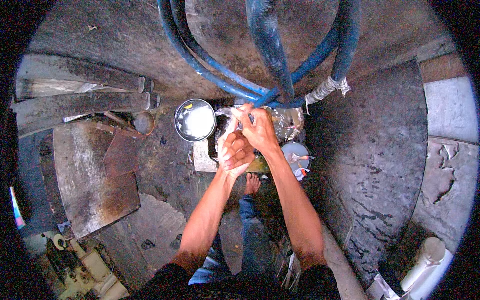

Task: The person cleans a small dark object by rubbing it with a scouring pad and rinsing it under a stream of water from a blue hose.

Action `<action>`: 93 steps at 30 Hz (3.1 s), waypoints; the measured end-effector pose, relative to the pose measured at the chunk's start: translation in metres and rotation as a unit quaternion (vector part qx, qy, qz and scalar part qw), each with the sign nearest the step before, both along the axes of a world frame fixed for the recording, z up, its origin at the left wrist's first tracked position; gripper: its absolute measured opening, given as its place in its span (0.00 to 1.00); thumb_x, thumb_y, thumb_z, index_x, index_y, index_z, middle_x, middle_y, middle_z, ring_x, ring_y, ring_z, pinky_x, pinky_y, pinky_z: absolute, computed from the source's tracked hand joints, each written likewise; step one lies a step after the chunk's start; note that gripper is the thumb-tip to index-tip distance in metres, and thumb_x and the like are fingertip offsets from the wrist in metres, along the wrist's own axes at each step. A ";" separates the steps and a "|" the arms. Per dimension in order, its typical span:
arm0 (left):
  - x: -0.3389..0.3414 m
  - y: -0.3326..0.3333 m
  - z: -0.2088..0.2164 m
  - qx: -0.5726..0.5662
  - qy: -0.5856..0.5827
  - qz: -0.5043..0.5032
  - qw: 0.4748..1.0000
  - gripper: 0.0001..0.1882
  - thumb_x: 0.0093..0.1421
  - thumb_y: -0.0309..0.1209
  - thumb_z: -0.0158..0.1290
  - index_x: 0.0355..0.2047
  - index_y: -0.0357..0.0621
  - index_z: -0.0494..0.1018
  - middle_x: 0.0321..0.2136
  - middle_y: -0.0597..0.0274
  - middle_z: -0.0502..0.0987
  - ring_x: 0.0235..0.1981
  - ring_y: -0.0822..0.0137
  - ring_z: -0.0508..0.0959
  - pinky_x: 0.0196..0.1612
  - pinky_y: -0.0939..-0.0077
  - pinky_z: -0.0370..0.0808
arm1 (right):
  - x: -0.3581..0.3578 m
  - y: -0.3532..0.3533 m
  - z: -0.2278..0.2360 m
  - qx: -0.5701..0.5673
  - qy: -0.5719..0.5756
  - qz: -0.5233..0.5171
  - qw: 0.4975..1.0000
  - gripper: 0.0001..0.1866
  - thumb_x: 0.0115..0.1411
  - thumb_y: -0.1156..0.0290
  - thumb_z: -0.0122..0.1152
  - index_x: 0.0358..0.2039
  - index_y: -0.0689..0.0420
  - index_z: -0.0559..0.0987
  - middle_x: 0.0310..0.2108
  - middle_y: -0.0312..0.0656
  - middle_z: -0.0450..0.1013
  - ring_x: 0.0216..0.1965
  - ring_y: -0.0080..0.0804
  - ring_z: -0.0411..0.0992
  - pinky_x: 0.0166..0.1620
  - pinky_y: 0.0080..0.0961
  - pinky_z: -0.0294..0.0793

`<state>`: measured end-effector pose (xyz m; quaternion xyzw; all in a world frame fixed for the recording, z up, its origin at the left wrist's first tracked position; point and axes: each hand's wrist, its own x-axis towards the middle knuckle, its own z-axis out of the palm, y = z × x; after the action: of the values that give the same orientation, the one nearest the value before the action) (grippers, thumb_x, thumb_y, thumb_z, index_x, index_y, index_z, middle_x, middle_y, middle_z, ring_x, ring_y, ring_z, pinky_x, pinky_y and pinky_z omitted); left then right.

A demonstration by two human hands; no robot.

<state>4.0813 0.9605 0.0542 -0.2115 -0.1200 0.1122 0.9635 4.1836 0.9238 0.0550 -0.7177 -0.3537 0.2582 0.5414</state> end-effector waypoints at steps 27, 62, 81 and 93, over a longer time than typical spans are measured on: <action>0.011 0.014 0.010 0.102 0.290 -0.015 0.951 0.25 0.69 0.42 0.33 0.50 0.30 0.67 0.24 0.47 0.77 0.27 0.52 0.80 0.36 0.61 0.81 | 0.022 -0.015 -0.023 -0.074 0.078 -0.093 0.990 0.10 0.59 0.72 0.55 0.36 0.62 0.81 0.30 0.39 0.79 0.34 0.31 0.74 0.42 0.29 0.71; -0.015 0.014 -0.007 0.113 0.416 0.154 0.889 0.33 0.68 0.44 0.28 0.57 0.21 0.58 0.56 0.39 0.66 0.56 0.52 0.69 0.61 0.60 0.63 | -0.007 -0.004 0.001 -0.012 -0.158 -0.221 0.962 0.08 0.47 0.75 0.62 0.30 0.60 0.83 0.29 0.52 0.77 0.34 0.47 0.76 0.38 0.35 0.72; 0.019 0.008 -0.018 0.486 0.543 0.167 0.664 0.29 0.67 0.46 0.42 0.61 0.38 0.59 0.56 0.56 0.66 0.57 0.65 0.65 0.59 0.75 0.60 | -0.052 -0.006 -0.023 0.122 0.330 -0.115 0.929 0.20 0.69 0.71 0.42 0.59 0.61 0.67 0.60 0.43 0.63 0.61 0.28 0.59 0.63 0.26 0.55; 0.023 0.048 -0.015 0.378 0.453 0.065 0.805 0.25 0.69 0.40 0.35 0.49 0.26 0.67 0.49 0.40 0.72 0.51 0.51 0.73 0.59 0.59 0.67 | -0.039 -0.014 -0.007 0.120 0.388 -0.214 0.888 0.15 0.49 0.85 0.65 0.39 0.72 0.77 0.36 0.49 0.77 0.33 0.30 0.77 0.40 0.23 0.79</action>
<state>4.1044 1.0084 0.0393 0.2524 0.2839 0.2034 0.9024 4.1444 0.9098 0.0478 -0.5482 0.0188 0.3492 0.7597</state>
